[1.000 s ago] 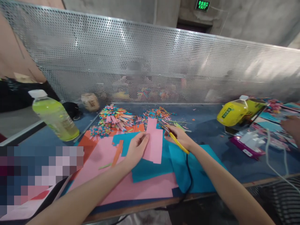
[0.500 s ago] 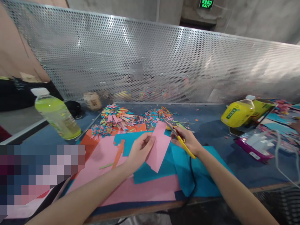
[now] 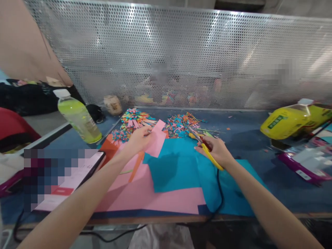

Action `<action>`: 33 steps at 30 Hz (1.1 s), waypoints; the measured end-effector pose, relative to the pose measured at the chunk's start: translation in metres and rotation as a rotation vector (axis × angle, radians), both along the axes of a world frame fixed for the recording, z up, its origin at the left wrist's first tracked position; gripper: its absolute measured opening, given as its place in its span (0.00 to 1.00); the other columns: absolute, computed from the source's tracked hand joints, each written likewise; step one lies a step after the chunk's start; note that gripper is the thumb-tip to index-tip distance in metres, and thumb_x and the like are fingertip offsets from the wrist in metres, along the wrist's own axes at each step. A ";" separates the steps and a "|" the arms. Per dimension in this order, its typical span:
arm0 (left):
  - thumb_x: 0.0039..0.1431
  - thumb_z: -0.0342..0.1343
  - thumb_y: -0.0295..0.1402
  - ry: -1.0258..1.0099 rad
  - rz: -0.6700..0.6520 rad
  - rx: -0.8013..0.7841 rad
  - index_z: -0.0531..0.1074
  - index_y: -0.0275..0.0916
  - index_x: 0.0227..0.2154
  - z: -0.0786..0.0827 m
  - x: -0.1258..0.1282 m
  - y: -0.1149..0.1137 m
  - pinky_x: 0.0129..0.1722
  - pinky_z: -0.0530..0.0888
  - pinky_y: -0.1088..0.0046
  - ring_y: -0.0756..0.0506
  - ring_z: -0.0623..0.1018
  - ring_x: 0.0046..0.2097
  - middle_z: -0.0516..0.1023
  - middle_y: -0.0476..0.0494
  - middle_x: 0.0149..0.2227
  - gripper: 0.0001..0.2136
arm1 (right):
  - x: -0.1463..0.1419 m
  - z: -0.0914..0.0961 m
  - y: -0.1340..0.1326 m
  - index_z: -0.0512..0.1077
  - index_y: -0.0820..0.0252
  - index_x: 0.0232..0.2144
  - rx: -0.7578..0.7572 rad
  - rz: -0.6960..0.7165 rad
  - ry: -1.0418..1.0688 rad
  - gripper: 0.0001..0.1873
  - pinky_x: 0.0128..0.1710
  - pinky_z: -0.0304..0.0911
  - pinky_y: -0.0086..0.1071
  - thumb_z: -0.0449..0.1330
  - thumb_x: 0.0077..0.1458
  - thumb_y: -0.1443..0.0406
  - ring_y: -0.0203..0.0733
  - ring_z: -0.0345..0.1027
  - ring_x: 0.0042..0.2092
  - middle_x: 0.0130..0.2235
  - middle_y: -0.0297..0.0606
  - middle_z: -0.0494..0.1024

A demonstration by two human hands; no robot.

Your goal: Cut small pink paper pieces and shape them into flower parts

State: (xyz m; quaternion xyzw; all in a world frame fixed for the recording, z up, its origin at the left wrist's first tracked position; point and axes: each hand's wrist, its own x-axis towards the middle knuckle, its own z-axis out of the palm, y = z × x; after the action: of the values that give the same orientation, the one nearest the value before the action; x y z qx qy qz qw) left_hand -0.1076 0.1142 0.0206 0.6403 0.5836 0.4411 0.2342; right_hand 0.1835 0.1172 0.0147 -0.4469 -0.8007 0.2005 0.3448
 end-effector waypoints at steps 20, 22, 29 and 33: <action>0.53 0.49 0.37 -0.174 -0.165 0.105 0.67 0.40 0.30 0.008 0.046 -0.055 0.30 0.65 0.76 0.49 0.69 0.31 0.70 0.49 0.29 0.07 | -0.001 0.005 -0.008 0.64 0.59 0.28 -0.077 0.056 -0.118 0.14 0.24 0.56 0.29 0.54 0.48 0.53 0.37 0.60 0.27 0.27 0.35 0.67; 0.53 0.49 0.38 -0.200 -0.161 0.104 0.67 0.40 0.30 0.007 0.048 -0.057 0.28 0.65 0.76 0.50 0.69 0.30 0.70 0.49 0.29 0.08 | -0.003 0.004 -0.012 0.65 0.58 0.28 -0.088 0.097 -0.109 0.14 0.24 0.56 0.29 0.55 0.47 0.54 0.37 0.59 0.27 0.27 0.35 0.67; 0.53 0.50 0.40 -0.225 -0.055 0.057 0.68 0.38 0.29 0.004 0.047 -0.054 0.24 0.63 0.79 0.53 0.67 0.26 0.70 0.51 0.26 0.10 | -0.004 0.002 -0.015 0.66 0.59 0.29 -0.116 0.140 -0.089 0.14 0.25 0.57 0.29 0.57 0.47 0.55 0.38 0.61 0.28 0.27 0.36 0.69; 0.52 0.50 0.40 -0.235 -0.031 0.074 0.69 0.39 0.30 0.003 0.046 -0.052 0.25 0.63 0.79 0.52 0.68 0.27 0.71 0.51 0.26 0.10 | -0.003 0.003 -0.014 0.65 0.60 0.28 -0.119 0.140 -0.121 0.13 0.25 0.57 0.29 0.57 0.47 0.55 0.37 0.60 0.28 0.27 0.36 0.69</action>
State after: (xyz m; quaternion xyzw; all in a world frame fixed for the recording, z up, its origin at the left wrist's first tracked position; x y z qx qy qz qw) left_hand -0.0616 0.0620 0.0234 0.6015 0.5255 0.5303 0.2841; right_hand 0.1800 0.1029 0.0177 -0.4208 -0.8362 0.2438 0.2536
